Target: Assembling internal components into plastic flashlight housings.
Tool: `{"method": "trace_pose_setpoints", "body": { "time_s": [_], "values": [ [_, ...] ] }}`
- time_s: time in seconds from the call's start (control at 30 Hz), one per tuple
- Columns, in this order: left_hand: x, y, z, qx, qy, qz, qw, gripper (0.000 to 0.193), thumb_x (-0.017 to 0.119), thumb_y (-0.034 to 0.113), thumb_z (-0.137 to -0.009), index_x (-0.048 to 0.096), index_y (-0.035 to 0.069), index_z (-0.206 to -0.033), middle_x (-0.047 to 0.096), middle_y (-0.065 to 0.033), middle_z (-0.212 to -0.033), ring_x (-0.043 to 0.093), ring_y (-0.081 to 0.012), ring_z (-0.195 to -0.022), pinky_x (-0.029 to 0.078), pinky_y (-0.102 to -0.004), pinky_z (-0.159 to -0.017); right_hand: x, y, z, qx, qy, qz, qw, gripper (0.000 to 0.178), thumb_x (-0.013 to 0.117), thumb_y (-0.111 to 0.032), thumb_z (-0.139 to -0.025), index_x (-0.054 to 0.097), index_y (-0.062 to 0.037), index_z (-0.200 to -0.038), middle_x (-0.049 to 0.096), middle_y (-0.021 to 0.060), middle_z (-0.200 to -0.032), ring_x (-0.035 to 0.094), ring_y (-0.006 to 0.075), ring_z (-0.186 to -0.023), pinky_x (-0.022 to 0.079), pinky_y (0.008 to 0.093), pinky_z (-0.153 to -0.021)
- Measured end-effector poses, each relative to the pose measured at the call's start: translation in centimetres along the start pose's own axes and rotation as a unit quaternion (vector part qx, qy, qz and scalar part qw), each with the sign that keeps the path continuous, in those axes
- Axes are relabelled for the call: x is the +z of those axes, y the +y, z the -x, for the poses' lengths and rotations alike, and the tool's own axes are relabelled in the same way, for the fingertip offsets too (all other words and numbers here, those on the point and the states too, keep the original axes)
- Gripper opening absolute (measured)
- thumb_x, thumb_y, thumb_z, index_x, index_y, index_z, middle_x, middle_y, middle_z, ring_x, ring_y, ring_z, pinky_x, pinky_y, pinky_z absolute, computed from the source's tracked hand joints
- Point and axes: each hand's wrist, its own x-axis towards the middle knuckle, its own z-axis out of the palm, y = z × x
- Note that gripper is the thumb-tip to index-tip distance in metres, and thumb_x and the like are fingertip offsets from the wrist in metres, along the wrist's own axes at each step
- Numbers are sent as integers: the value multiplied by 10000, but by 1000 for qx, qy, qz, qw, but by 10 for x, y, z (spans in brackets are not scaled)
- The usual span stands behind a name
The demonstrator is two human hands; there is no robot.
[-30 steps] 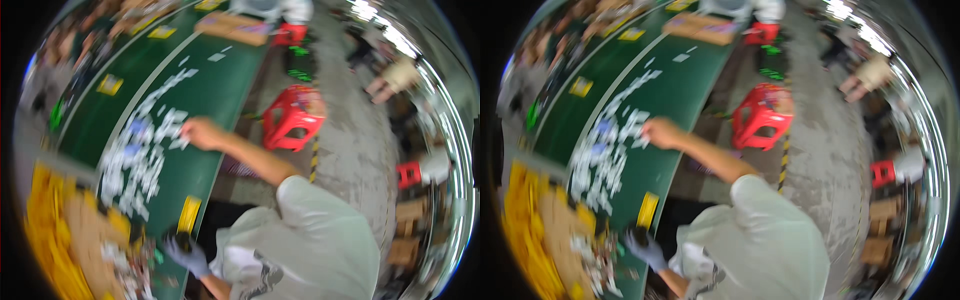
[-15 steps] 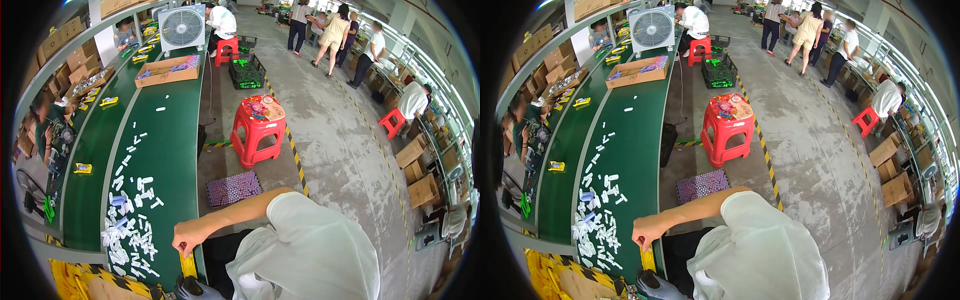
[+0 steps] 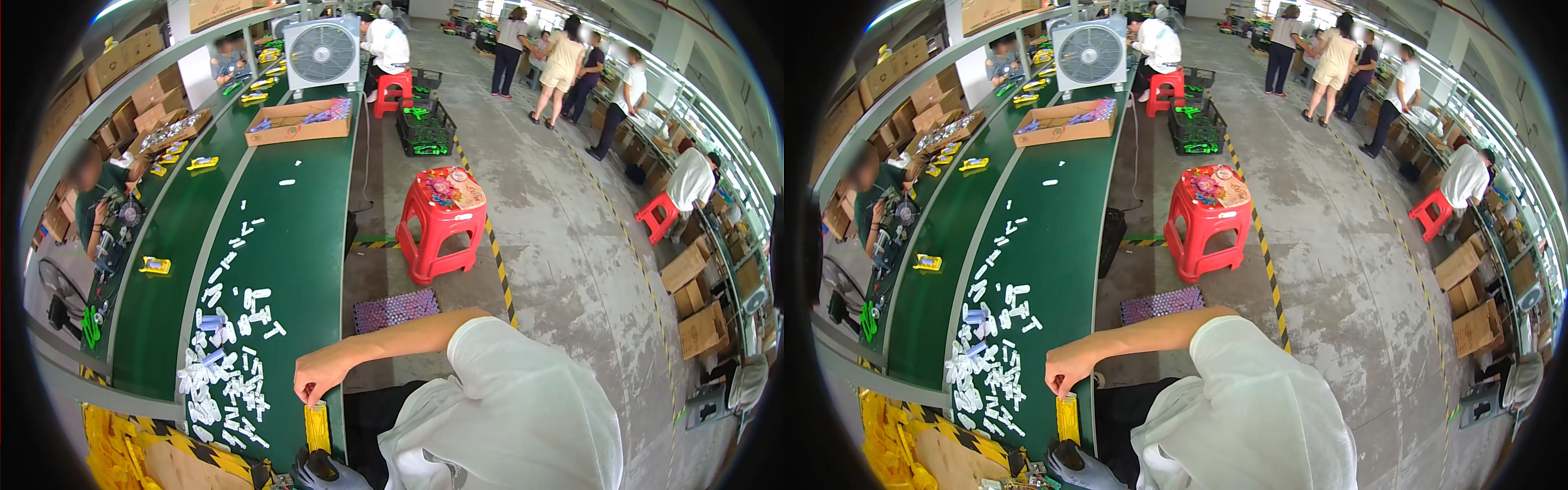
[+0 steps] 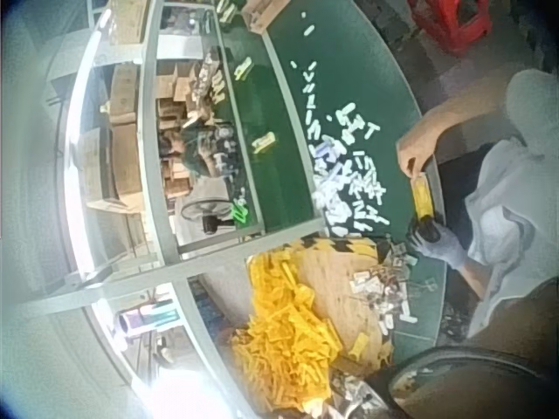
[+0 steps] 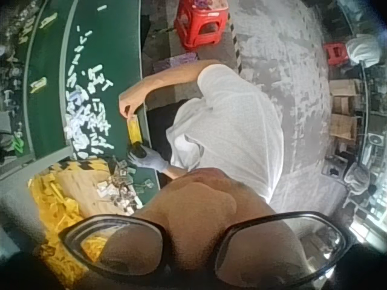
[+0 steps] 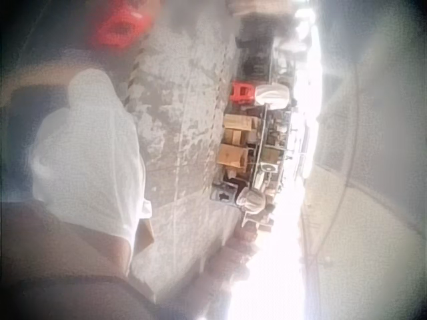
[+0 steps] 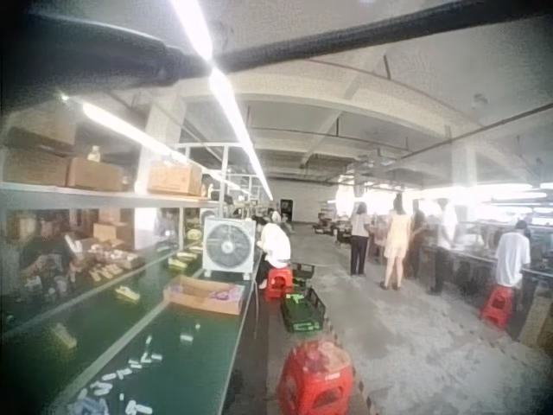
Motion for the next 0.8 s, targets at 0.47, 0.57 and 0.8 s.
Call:
{"method": "trace_pose_setpoints", "body": {
  "time_s": [0.47,0.57,0.8],
  "values": [
    [-1,16,-12,-32,-17,71,997,202,647,31,-798,591,-69,-964,618,-183,-1058,547,-370,-1012,424,-485,-882,-1,-9,-11,-29,-46,35,998,158,668,-164,-854,673,-6,-853,654,100,-786,627,239,-707,481,349,-625],
    [-7,16,-12,-41,-25,67,997,217,658,37,-796,593,-64,-977,619,-184,-1079,543,-376,-1033,423,-486,-895,2,-6,-18,-47,-62,1,997,152,670,-164,-842,681,-12,-838,665,100,-800,634,237,-726,487,343,-641],
    [-8,34,-22,-49,-70,55,995,258,692,45,-733,606,20,-975,598,-188,-1084,501,-421,-1100,377,-498,-984,-14,-13,-1,4,-18,30,999,124,676,-107,-845,701,-44,-949,677,76,-871,662,209,-778,516,306,-692]
  ]
}}
